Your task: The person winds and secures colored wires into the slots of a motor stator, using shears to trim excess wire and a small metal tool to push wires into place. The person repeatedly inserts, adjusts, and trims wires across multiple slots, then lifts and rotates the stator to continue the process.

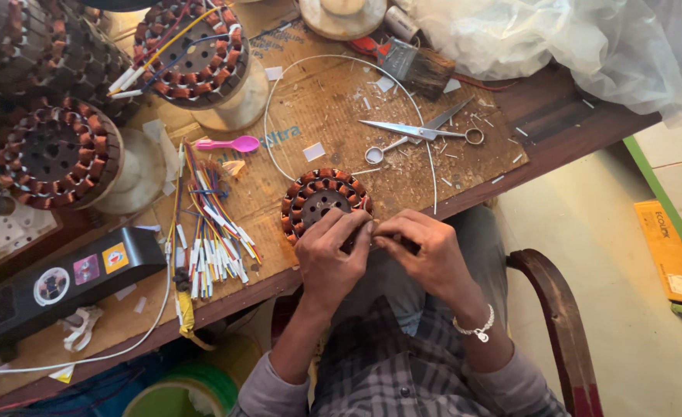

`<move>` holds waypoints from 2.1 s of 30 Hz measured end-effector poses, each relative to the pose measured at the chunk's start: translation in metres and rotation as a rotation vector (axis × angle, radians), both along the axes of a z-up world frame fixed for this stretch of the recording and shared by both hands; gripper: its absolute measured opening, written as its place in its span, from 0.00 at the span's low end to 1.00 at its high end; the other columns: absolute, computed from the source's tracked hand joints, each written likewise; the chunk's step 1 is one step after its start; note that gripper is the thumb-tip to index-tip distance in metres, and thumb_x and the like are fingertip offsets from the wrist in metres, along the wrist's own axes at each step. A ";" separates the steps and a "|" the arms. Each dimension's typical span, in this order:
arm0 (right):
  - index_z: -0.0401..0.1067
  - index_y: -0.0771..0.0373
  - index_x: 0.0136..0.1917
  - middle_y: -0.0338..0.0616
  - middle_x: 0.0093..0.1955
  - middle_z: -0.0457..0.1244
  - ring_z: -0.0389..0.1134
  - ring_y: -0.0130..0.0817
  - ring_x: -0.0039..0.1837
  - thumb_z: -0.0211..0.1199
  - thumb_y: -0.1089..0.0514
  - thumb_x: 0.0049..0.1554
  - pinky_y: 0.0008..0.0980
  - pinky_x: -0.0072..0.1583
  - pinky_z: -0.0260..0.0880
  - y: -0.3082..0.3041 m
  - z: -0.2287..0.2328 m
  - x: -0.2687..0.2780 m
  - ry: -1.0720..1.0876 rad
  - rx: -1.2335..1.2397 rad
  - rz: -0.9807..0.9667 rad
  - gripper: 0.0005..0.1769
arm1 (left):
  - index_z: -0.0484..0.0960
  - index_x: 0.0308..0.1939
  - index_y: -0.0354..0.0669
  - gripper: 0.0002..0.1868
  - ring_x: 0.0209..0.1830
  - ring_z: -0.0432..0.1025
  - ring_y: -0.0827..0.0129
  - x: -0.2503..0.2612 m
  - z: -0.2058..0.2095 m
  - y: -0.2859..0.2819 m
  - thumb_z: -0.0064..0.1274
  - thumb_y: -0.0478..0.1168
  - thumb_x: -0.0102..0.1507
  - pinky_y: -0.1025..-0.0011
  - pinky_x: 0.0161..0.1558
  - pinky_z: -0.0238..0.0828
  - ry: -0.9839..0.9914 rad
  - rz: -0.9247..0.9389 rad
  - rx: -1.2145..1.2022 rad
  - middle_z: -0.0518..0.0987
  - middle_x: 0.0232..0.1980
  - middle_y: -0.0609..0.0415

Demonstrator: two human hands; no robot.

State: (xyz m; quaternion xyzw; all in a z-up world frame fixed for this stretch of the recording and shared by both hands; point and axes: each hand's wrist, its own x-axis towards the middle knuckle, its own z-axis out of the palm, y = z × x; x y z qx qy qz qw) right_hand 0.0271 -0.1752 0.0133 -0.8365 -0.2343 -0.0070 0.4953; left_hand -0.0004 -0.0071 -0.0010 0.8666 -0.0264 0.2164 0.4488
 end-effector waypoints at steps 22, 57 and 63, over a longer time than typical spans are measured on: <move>0.75 0.66 0.48 0.47 0.42 0.67 0.72 0.39 0.43 0.69 0.65 0.56 0.33 0.46 0.71 0.004 -0.002 0.026 0.036 -0.070 -0.005 0.07 | 0.84 0.42 0.45 0.10 0.29 0.72 0.62 -0.002 -0.009 0.006 0.65 0.35 0.57 0.65 0.36 0.68 -0.059 -0.045 0.078 0.75 0.33 0.56; 0.75 0.66 0.47 0.44 0.42 0.68 0.71 0.33 0.44 0.69 0.64 0.54 0.30 0.46 0.69 0.005 0.004 -0.006 0.058 0.066 -0.042 0.07 | 0.84 0.42 0.42 0.12 0.34 0.77 0.59 -0.003 -0.002 0.011 0.64 0.36 0.56 0.65 0.38 0.73 0.027 -0.107 0.009 0.79 0.36 0.52; 0.76 0.67 0.48 0.45 0.44 0.69 0.72 0.34 0.44 0.69 0.66 0.56 0.31 0.46 0.69 0.015 -0.008 0.020 0.018 -0.018 -0.076 0.06 | 0.84 0.41 0.44 0.09 0.31 0.76 0.61 -0.006 -0.009 0.010 0.64 0.35 0.57 0.65 0.38 0.73 0.008 -0.080 -0.012 0.79 0.34 0.54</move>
